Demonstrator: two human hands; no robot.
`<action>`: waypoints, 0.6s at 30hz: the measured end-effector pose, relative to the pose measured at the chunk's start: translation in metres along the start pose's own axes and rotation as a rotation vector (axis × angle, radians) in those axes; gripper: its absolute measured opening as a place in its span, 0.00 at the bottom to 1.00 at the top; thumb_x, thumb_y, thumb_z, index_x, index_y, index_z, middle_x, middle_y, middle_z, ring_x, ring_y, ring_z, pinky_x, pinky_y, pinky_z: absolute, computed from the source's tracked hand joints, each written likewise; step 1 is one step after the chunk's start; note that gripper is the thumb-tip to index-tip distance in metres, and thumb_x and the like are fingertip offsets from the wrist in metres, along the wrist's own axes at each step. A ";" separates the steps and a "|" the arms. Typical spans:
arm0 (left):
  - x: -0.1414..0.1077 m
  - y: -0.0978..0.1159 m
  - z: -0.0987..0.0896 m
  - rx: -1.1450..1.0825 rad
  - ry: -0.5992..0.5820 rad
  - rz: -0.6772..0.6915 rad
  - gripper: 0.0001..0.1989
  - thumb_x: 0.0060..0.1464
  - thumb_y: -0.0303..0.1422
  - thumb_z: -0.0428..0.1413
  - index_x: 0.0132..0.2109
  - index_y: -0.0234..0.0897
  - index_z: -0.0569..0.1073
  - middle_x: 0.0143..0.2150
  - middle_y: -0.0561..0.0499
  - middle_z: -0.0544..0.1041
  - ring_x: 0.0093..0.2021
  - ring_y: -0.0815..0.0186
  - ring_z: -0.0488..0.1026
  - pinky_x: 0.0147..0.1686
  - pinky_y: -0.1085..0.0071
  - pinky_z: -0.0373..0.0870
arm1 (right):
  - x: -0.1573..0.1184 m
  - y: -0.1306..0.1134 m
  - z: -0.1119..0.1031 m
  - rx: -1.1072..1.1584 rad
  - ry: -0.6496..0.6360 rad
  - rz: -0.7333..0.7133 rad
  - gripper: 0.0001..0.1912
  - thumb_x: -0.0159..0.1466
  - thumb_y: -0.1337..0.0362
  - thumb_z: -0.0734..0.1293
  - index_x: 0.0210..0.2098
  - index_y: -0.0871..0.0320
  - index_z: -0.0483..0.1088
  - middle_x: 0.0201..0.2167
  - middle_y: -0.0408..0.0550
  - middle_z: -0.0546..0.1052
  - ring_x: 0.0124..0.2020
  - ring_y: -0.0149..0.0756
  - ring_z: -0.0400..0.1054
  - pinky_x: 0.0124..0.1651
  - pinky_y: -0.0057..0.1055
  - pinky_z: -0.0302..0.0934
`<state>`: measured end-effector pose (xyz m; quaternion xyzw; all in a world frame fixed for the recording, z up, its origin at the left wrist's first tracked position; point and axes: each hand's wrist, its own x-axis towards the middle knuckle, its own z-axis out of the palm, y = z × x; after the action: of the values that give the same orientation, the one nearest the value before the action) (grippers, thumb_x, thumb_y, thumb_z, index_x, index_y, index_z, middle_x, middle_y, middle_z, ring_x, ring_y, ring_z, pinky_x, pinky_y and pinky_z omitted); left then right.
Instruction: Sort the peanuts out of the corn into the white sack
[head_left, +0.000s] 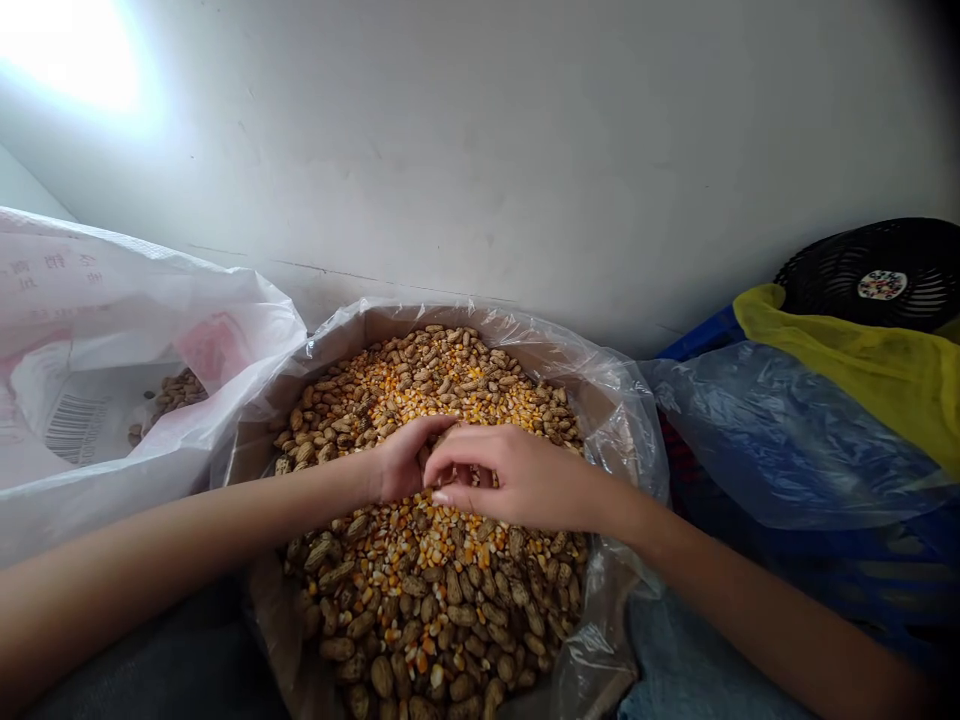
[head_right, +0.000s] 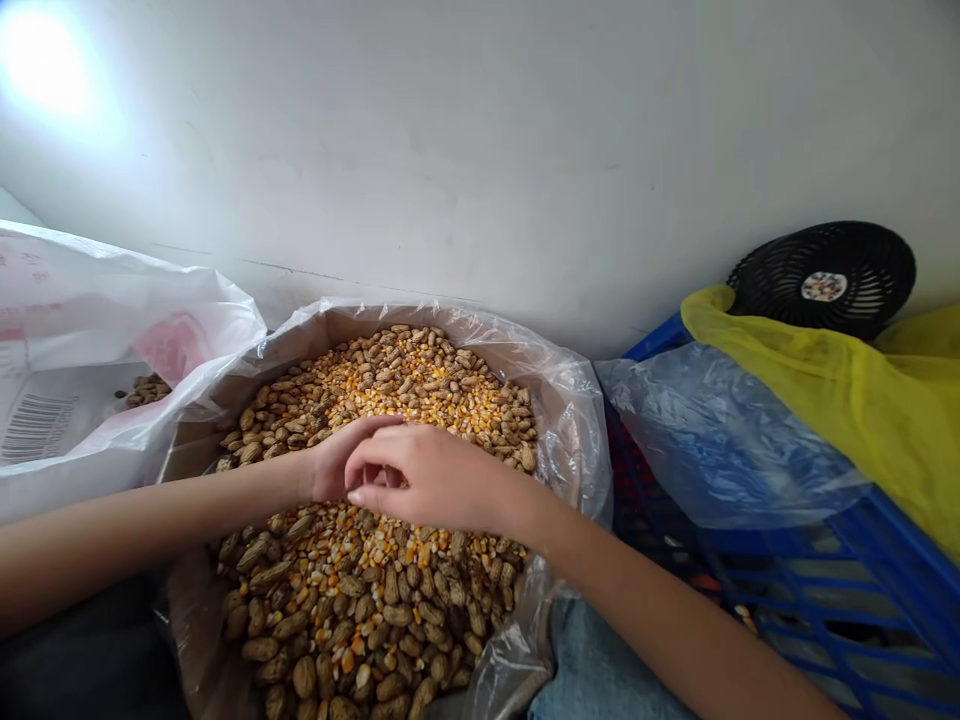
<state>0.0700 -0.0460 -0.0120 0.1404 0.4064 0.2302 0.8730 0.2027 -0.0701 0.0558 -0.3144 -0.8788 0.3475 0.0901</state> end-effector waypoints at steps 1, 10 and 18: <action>0.001 0.001 -0.001 0.000 -0.030 -0.021 0.08 0.48 0.32 0.47 0.30 0.31 0.67 0.18 0.51 0.67 0.18 0.70 0.66 0.13 0.77 0.61 | -0.001 -0.001 0.004 -0.038 -0.083 -0.012 0.10 0.57 0.62 0.59 0.38 0.52 0.66 0.34 0.43 0.70 0.32 0.32 0.64 0.34 0.29 0.57; 0.007 0.005 -0.016 -0.023 -0.072 0.005 0.09 0.48 0.32 0.48 0.37 0.33 0.67 0.30 0.49 0.72 0.29 0.70 0.71 0.29 0.75 0.70 | -0.003 -0.011 0.077 -0.561 -0.459 -0.104 0.15 0.50 0.66 0.63 0.38 0.64 0.65 0.35 0.53 0.70 0.35 0.41 0.63 0.34 0.36 0.61; 0.008 0.007 -0.016 -0.045 -0.068 0.021 0.08 0.48 0.31 0.48 0.36 0.33 0.67 0.28 0.49 0.71 0.28 0.70 0.71 0.30 0.74 0.70 | -0.012 -0.015 0.134 -0.712 -0.290 0.193 0.19 0.53 0.69 0.60 0.46 0.63 0.62 0.46 0.64 0.64 0.42 0.56 0.60 0.28 0.51 0.61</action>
<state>0.0598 -0.0355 -0.0245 0.1327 0.3695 0.2436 0.8869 0.1540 -0.1599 -0.0325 -0.3547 -0.9144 0.0687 -0.1828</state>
